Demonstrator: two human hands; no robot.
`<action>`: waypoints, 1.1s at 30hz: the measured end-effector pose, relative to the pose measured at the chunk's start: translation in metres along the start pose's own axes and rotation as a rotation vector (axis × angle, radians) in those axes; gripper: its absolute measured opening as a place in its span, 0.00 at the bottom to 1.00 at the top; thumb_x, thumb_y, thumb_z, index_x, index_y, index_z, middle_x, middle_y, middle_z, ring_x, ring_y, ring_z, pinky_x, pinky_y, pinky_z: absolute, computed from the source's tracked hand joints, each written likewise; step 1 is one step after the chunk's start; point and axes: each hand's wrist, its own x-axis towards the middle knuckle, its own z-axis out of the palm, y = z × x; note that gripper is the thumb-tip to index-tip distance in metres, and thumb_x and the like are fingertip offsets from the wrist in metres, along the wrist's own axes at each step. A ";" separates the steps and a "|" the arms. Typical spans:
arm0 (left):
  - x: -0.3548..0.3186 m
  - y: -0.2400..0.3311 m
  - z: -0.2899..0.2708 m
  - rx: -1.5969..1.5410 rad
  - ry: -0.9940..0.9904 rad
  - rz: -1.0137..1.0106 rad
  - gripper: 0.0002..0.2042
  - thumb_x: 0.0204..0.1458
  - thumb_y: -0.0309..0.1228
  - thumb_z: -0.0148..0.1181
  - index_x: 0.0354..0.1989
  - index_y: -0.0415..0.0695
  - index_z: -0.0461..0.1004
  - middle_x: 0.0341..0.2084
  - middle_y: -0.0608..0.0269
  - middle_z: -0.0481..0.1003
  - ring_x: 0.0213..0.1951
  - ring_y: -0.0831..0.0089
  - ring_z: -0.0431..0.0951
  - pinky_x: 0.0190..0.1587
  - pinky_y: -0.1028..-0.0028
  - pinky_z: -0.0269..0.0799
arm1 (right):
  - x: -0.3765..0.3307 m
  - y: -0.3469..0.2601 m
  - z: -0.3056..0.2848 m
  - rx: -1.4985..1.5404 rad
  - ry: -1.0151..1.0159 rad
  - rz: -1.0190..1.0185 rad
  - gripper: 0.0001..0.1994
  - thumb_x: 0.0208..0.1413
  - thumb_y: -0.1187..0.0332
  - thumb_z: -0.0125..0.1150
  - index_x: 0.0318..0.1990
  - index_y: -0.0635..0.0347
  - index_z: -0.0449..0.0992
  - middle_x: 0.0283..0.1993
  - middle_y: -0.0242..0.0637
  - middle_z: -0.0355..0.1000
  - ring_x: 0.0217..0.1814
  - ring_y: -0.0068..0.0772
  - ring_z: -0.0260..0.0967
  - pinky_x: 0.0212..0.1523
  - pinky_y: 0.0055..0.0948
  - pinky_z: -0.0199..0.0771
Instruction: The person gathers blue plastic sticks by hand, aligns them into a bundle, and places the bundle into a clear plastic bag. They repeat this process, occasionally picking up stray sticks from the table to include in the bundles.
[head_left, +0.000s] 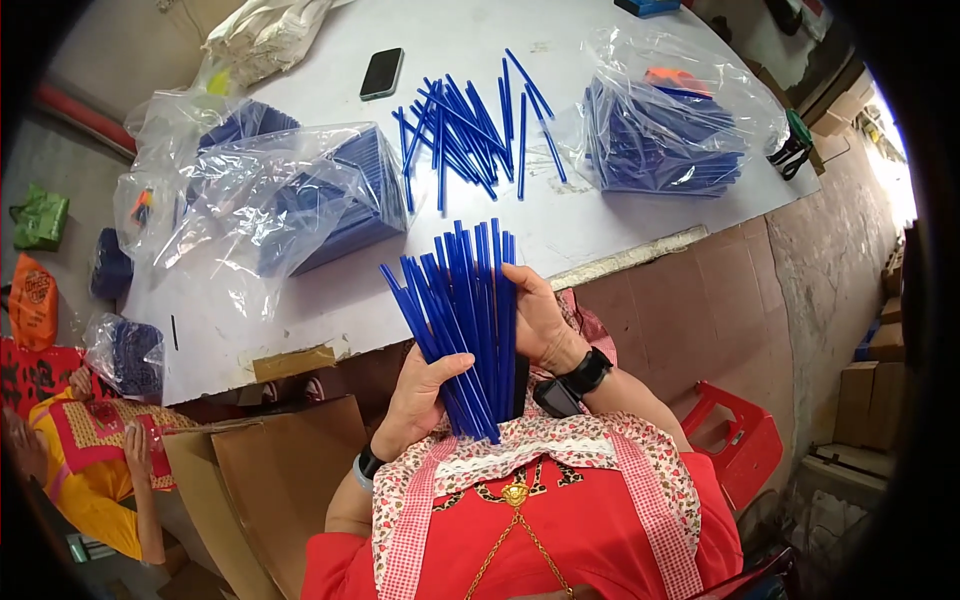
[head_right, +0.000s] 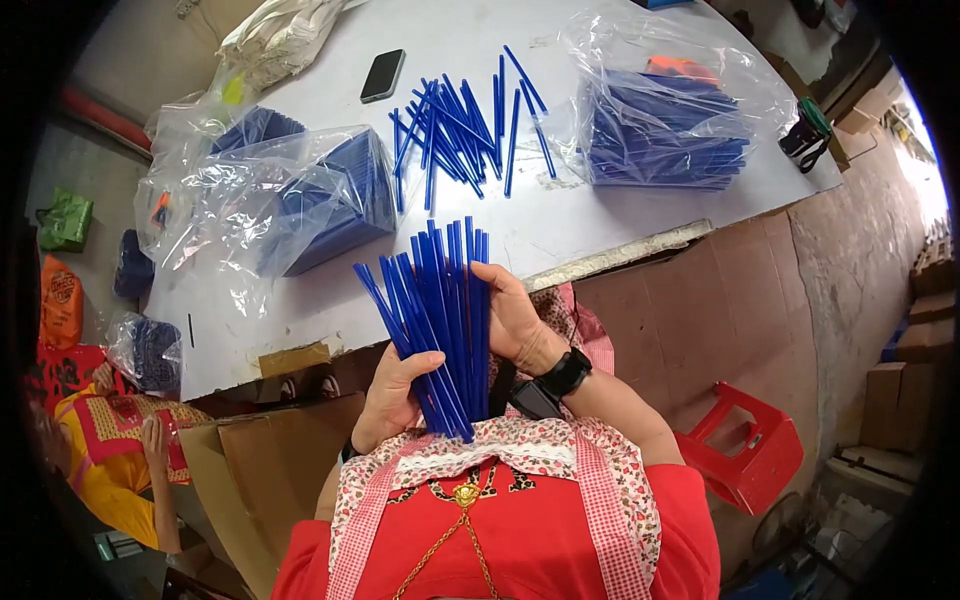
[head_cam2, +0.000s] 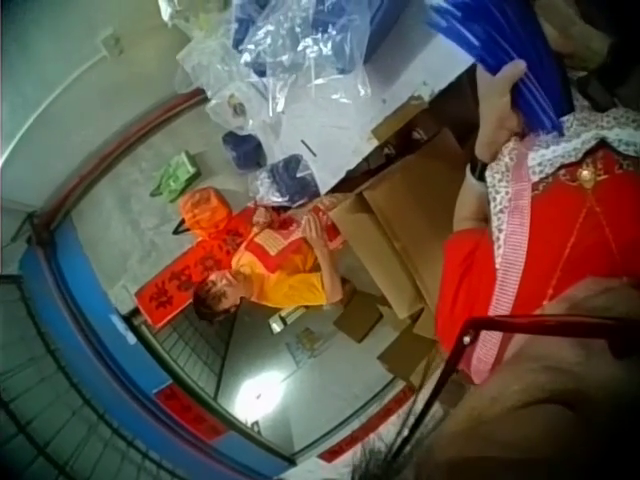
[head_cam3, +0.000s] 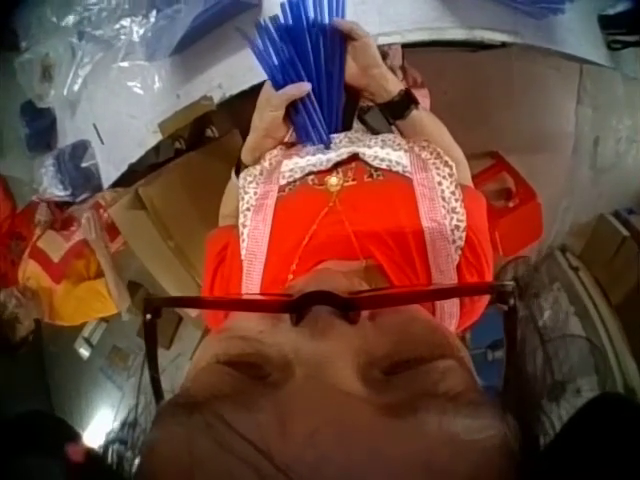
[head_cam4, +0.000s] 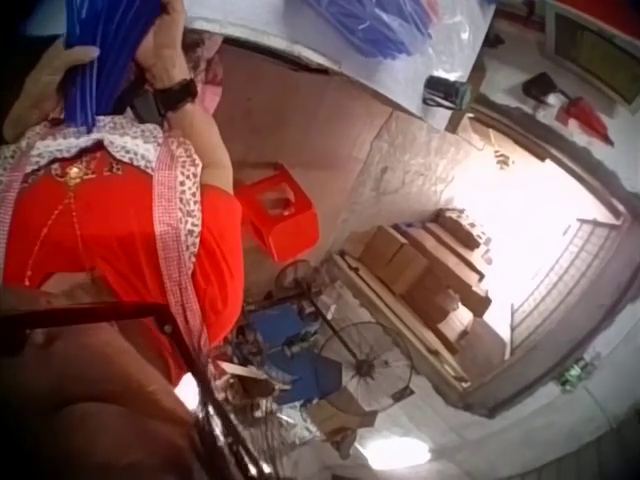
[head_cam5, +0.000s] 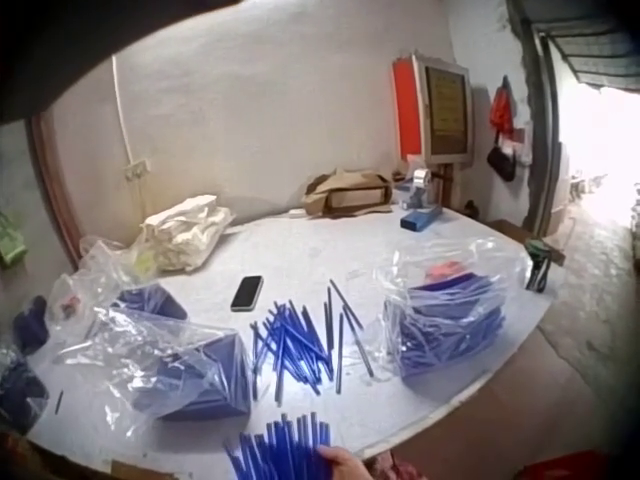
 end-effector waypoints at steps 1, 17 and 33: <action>0.002 0.002 0.001 0.000 0.001 -0.001 0.23 0.46 0.19 0.62 0.53 0.39 0.66 0.42 0.61 0.76 0.41 0.73 0.78 0.46 0.72 0.75 | 0.002 -0.001 -0.001 0.024 -0.005 -0.003 0.22 0.62 0.57 0.45 0.54 0.66 0.68 0.53 0.47 0.71 0.54 0.41 0.70 0.59 0.42 0.66; 0.008 0.030 0.021 0.009 0.005 0.029 0.21 0.48 0.18 0.59 0.53 0.40 0.68 0.42 0.60 0.76 0.43 0.71 0.77 0.48 0.70 0.74 | 0.001 -0.026 0.017 0.079 -0.062 0.004 0.26 0.62 0.50 0.43 0.55 0.65 0.68 0.55 0.45 0.69 0.56 0.40 0.68 0.58 0.40 0.67; -0.003 0.030 0.021 -0.018 -0.003 0.047 0.19 0.53 0.21 0.58 0.55 0.42 0.67 0.46 0.60 0.75 0.46 0.70 0.77 0.49 0.68 0.75 | -0.003 -0.025 0.008 0.147 -0.125 0.018 0.36 0.58 0.37 0.42 0.59 0.64 0.65 0.59 0.47 0.66 0.59 0.41 0.66 0.62 0.43 0.63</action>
